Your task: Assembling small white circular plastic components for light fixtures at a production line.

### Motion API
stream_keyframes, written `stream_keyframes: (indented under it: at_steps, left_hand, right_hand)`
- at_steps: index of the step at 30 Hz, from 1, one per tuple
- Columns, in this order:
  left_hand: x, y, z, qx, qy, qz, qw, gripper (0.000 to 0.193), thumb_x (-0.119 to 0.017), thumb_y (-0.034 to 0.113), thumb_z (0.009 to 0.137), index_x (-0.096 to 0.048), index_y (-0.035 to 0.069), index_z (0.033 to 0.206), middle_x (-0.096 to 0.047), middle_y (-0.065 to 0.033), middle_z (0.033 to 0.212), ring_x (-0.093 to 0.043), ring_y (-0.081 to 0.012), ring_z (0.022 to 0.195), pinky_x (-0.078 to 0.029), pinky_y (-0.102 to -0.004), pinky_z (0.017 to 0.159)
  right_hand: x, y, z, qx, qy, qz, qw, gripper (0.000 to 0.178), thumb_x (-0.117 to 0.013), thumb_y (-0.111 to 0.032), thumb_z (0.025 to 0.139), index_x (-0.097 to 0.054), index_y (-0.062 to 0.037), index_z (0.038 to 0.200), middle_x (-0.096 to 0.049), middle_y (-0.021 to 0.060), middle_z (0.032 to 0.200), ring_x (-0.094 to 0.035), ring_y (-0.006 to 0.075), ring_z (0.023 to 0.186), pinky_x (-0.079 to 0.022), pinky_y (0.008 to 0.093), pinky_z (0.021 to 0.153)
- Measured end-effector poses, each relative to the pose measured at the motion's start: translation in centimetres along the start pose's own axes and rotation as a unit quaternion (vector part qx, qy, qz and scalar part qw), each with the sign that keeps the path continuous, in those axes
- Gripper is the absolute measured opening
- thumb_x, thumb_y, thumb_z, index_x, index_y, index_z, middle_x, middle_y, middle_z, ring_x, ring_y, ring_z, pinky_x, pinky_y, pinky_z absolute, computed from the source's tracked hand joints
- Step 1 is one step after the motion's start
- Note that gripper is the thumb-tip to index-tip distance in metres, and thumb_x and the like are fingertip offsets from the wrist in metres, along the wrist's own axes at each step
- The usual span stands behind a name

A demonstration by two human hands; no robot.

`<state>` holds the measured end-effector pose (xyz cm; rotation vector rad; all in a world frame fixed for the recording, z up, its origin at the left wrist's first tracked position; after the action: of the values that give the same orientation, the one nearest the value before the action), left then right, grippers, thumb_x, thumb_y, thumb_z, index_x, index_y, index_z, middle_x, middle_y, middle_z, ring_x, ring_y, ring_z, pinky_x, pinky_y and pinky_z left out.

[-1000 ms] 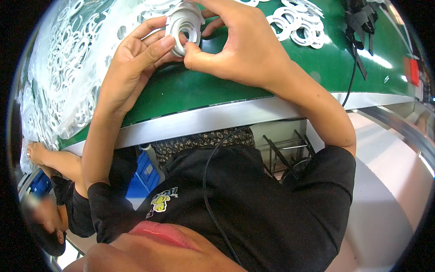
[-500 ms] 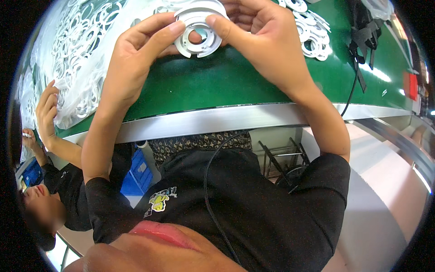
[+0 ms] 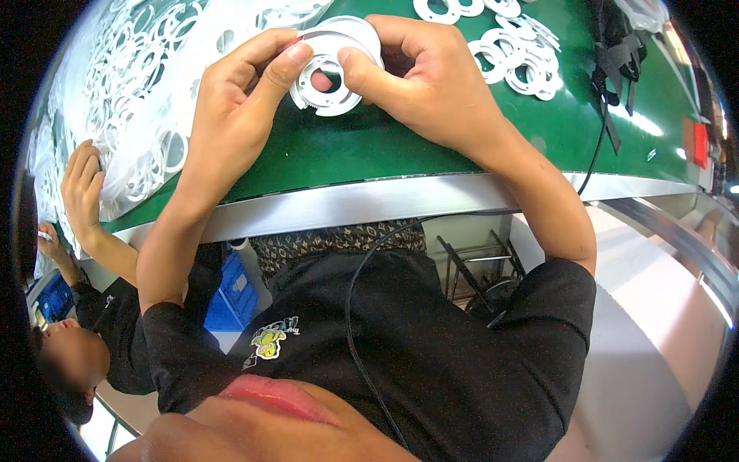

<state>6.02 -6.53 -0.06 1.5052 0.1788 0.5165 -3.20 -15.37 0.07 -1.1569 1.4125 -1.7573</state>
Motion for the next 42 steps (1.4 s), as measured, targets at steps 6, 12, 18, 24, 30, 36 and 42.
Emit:
stream_keyframes:
  at_steps: [6, 12, 18, 24, 30, 36, 42]
  left_hand:
    - [-0.2, -0.2, -0.1, 0.013, 0.008, -0.012, 1.000, 0.026, -0.056, 0.020, 0.093, -0.061, -0.004, 0.102, -0.064, -0.0033, 0.078, -0.054, -0.0057, 0.069, -0.042, -0.0205, 0.062]
    - [-0.3, -2.1, 0.8, 0.088, 0.029, -0.291, 0.952, 0.035, -0.061, 0.023, 0.091, -0.058, -0.006, 0.112, -0.067, -0.0083, 0.091, -0.062, -0.0109, 0.084, -0.047, -0.0222, 0.081]
    - [0.6, -1.3, 0.7, 0.054, 0.017, -0.213, 0.975, 0.028, -0.062, 0.022, 0.090, -0.066, -0.003, 0.102, -0.069, -0.0063, 0.087, -0.062, -0.0090, 0.082, -0.047, -0.0217, 0.078]
    - [-0.7, -0.2, -0.2, 0.043, -0.022, -0.103, 0.994, 0.023, -0.060, 0.018, 0.091, -0.068, -0.002, 0.099, -0.069, -0.0050, 0.083, -0.061, -0.0067, 0.077, -0.048, -0.0206, 0.073]
    - [-0.6, -1.5, -0.4, 0.072, 0.003, -0.015, 0.997, 0.026, -0.059, 0.022, 0.093, -0.067, -0.002, 0.100, -0.065, -0.0010, 0.081, -0.054, -0.0027, 0.073, -0.043, -0.0183, 0.064]
    - [-0.7, -1.5, 0.3, 0.061, 0.001, -0.192, 0.980, 0.029, -0.055, 0.023, 0.095, -0.065, -0.003, 0.102, -0.066, -0.0031, 0.086, -0.057, -0.0056, 0.079, -0.045, -0.0204, 0.074]
    - [-0.1, -1.1, 0.5, 0.063, 0.021, -0.245, 0.967, 0.030, -0.053, 0.021, 0.095, -0.061, -0.003, 0.110, -0.064, -0.0058, 0.097, -0.059, -0.0099, 0.088, -0.047, -0.0236, 0.081]
  right_hand:
    - [-0.4, 0.5, 0.2, -0.011, -0.016, -0.006, 1.000, 0.022, -0.059, -0.020, 0.090, -0.063, 0.0008, 0.093, -0.058, -0.0034, 0.071, -0.049, 0.0022, 0.062, -0.039, 0.0195, 0.055]
    - [1.5, 1.9, 0.4, -0.032, 0.061, 0.094, 0.993, 0.023, -0.057, -0.019, 0.092, -0.061, 0.0026, 0.099, -0.063, 0.0051, 0.077, -0.053, 0.0067, 0.064, -0.042, 0.0190, 0.060]
    - [0.0, -0.4, 0.0, 0.037, 0.004, 0.044, 0.998, 0.019, -0.064, -0.019, 0.086, -0.064, -0.0003, 0.089, -0.057, -0.0024, 0.069, -0.048, 0.0033, 0.061, -0.037, 0.0198, 0.055]
    - [0.4, -1.1, 0.1, 0.110, 0.041, -0.034, 0.992, 0.022, -0.063, -0.020, 0.085, -0.063, -0.0019, 0.072, -0.052, -0.0026, 0.056, -0.041, 0.0027, 0.050, -0.029, 0.0223, 0.044]
    - [0.5, -1.8, -0.5, 0.131, 0.069, -0.120, 0.982, 0.022, -0.064, -0.018, 0.084, -0.063, -0.0007, 0.071, -0.052, 0.0018, 0.054, -0.039, 0.0060, 0.047, -0.029, 0.0244, 0.042]
    - [0.7, -1.3, -0.2, 0.125, 0.093, -0.054, 0.986, 0.021, -0.061, -0.018, 0.088, -0.062, 0.0003, 0.077, -0.054, 0.0016, 0.061, -0.045, 0.0057, 0.054, -0.034, 0.0226, 0.048]
    - [0.9, -1.0, 0.1, 0.022, 0.045, -0.014, 0.999, 0.024, -0.058, -0.022, 0.093, -0.061, 0.0010, 0.089, -0.054, -0.0033, 0.069, -0.044, 0.0019, 0.062, -0.036, 0.0193, 0.054]
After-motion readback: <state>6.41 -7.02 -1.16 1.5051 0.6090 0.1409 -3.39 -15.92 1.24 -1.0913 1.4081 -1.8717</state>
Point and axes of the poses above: each hand's wrist, its own z-axis towards the middle knuckle, its own x-axis out of the back of the hand, y = z × x, the point moved 10 cm from there along z, towards the middle knuckle
